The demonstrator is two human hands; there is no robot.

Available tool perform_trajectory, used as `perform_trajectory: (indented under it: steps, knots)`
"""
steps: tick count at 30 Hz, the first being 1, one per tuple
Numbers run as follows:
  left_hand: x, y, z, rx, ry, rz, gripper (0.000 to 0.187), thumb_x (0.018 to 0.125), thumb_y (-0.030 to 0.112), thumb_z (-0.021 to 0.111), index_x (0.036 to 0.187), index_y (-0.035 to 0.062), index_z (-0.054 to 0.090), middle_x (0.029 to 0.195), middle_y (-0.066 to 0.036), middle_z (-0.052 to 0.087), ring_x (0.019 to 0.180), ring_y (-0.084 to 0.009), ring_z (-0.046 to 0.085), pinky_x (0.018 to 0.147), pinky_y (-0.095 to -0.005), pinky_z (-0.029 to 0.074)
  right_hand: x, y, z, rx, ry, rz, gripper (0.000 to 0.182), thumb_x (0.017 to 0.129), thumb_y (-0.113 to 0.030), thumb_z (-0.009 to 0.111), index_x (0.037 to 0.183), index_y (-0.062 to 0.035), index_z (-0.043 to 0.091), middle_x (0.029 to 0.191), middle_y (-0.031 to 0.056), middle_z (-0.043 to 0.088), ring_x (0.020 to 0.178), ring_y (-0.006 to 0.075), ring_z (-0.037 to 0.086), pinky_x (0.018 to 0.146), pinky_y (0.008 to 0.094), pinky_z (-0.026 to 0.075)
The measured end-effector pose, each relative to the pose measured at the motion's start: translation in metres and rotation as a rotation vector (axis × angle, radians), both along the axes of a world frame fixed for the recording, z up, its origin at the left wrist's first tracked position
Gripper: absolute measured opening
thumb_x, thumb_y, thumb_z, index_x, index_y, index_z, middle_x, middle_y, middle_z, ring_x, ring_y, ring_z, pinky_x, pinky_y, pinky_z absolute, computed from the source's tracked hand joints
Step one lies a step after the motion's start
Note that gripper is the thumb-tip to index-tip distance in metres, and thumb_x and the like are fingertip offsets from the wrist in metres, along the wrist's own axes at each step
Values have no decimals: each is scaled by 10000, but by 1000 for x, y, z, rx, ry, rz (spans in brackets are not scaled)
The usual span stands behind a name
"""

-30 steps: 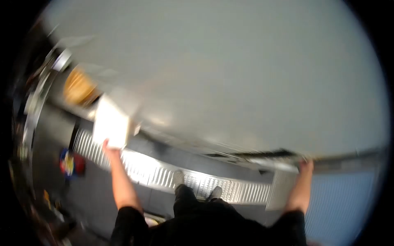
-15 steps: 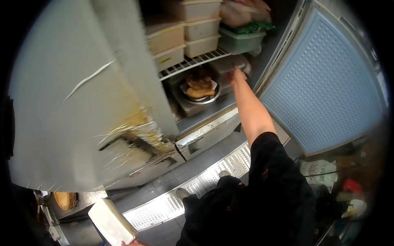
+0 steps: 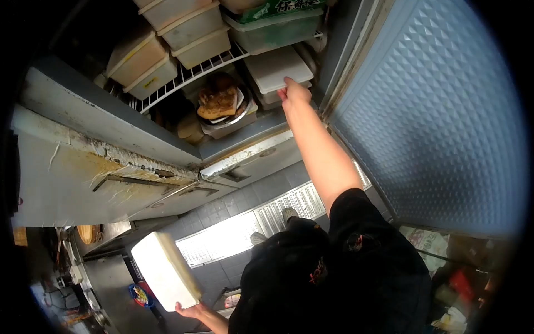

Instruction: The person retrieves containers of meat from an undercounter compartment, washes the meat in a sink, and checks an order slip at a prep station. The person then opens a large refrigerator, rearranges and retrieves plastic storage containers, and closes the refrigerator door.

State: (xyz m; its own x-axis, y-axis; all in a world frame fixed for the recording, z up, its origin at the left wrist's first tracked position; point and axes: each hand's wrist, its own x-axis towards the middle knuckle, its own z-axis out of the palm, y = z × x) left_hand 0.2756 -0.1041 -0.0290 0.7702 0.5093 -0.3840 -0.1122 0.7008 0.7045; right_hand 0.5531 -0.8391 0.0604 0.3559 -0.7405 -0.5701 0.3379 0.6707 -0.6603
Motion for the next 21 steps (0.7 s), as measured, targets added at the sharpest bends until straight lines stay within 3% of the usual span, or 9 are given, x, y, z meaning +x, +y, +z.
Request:
perform_trajectory:
  steps: [1, 4, 5, 8, 9, 12, 15, 19, 21]
  knots:
    - [-4, -15, 7, -96, -30, -79, 794, 763, 335, 586, 1440, -3, 349, 1361, -204, 493, 1189, -394, 522, 933, -555, 477, -9, 0, -9, 7, -52, 26, 206, 838, -82, 770, 950, -25, 607, 791, 59, 551, 665, 164, 560, 614, 298, 569]
    - [-9, -59, 25, -75, -56, -131, 804, 770, 347, 586, 1450, -1, 335, 1361, -205, 492, 1189, -397, 523, 930, -558, 479, -32, 10, -3, 7, 9, -28, 365, 816, -225, 814, 1053, -35, 611, 950, 96, 566, 824, 182, 576, 768, 387, 563]
    - [-9, -73, 34, -48, -63, -176, 823, 771, 362, 589, 1460, 3, 320, 1364, -215, 483, 1196, -393, 520, 939, -544, 480, -41, 9, 0, -59, 68, 21, 609, 796, -385, 814, 1240, -56, 561, 1190, 144, 544, 1075, 253, 552, 992, 501, 452]
    - [-6, -82, 46, -202, -251, -547, 843, 764, 374, 594, 1463, -3, 313, 1371, -231, 467, 1206, -386, 516, 955, -511, 478, -43, -7, 7, 90, 32, 11, 806, 786, -509, 782, 1390, -86, 458, 1350, 164, 492, 1273, 316, 456, 1124, 554, 282]
    - [-3, -86, 52, -211, -285, -633, 852, 759, 378, 595, 1464, -7, 310, 1373, -237, 460, 1210, -382, 515, 962, -494, 476, -45, -15, -3, 21, -74, 174, 867, 784, -514, 765, 1427, -63, 395, 1392, 182, 478, 1297, 352, 460, 1120, 560, 301]
    - [10, -138, 93, -18, -46, -328, 873, 750, 354, 614, 1475, 0, 279, 1328, -237, 481, 1179, -397, 546, 884, -514, 540, -50, -32, -28, -31, -146, 343, 798, 793, -431, 739, 1395, -24, 407, 1360, 191, 489, 1239, 351, 511, 1093, 552, 349]
    - [23, -160, 118, -50, -55, -497, 876, 742, 352, 595, 1478, 1, 277, 1364, -234, 457, 1197, -402, 531, 934, -509, 511, -68, -19, -22, -44, -129, 346, 709, 787, -320, 706, 1353, 1, 425, 1324, 189, 503, 1172, 349, 553, 1036, 530, 415]
    - [42, -181, 128, 25, -17, -596, 889, 723, 352, 588, 1475, -14, 284, 1369, -243, 460, 1205, -403, 526, 978, -495, 481, -110, 2, -27, -68, -156, 272, 648, 779, -283, 695, 1315, -9, 455, 1258, 175, 538, 1125, 314, 570, 946, 488, 466]
    - [53, -197, 132, 13, -15, -638, 889, 711, 335, 584, 1469, -26, 292, 1366, -253, 468, 1207, -408, 531, 984, -491, 482, -140, 11, -34, -48, -171, 233, 594, 774, -244, 697, 1291, -68, 463, 1256, 156, 538, 1133, 304, 568, 945, 487, 457]
